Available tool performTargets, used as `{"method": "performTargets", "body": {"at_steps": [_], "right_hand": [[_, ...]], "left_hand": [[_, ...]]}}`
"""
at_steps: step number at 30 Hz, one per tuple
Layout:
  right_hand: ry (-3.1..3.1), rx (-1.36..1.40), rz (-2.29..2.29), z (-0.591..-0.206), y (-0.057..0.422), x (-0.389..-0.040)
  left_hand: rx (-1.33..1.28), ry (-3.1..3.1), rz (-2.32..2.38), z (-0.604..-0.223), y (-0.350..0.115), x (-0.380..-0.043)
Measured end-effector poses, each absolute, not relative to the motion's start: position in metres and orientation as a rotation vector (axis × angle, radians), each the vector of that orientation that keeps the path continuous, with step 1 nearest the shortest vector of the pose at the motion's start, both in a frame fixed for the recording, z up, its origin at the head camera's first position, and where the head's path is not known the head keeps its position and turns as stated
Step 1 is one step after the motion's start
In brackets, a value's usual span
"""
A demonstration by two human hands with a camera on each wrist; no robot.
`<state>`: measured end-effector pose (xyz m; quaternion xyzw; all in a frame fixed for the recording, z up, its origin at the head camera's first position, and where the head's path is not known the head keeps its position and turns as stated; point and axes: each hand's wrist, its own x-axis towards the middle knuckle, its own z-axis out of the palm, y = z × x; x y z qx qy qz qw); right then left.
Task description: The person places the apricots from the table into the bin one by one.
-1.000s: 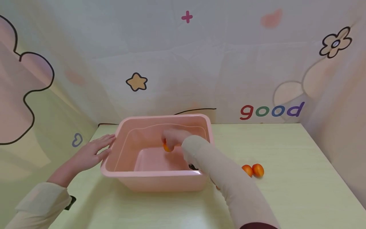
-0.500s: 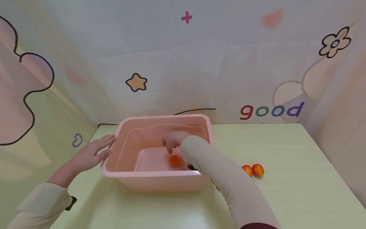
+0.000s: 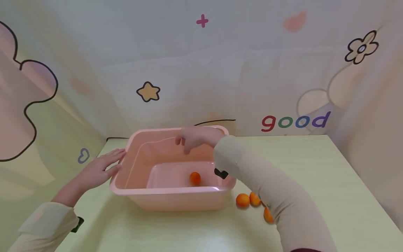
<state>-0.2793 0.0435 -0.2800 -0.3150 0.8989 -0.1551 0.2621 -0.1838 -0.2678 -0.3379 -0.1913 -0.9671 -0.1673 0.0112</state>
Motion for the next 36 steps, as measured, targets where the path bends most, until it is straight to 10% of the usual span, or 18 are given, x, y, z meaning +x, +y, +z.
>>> {"method": "performTargets", "body": {"at_steps": [19, 36], "right_hand": [[2.601, -0.785, -0.978, -0.286, 0.182, -0.263], [2.423, -0.661, -1.001, -0.346, 0.211, -0.245]], "left_hand": [[-0.585, -3.019, -0.550, -0.338, -0.267, -0.184], [-0.559, -3.026, -0.556, -0.338, -0.267, -0.183]]}}
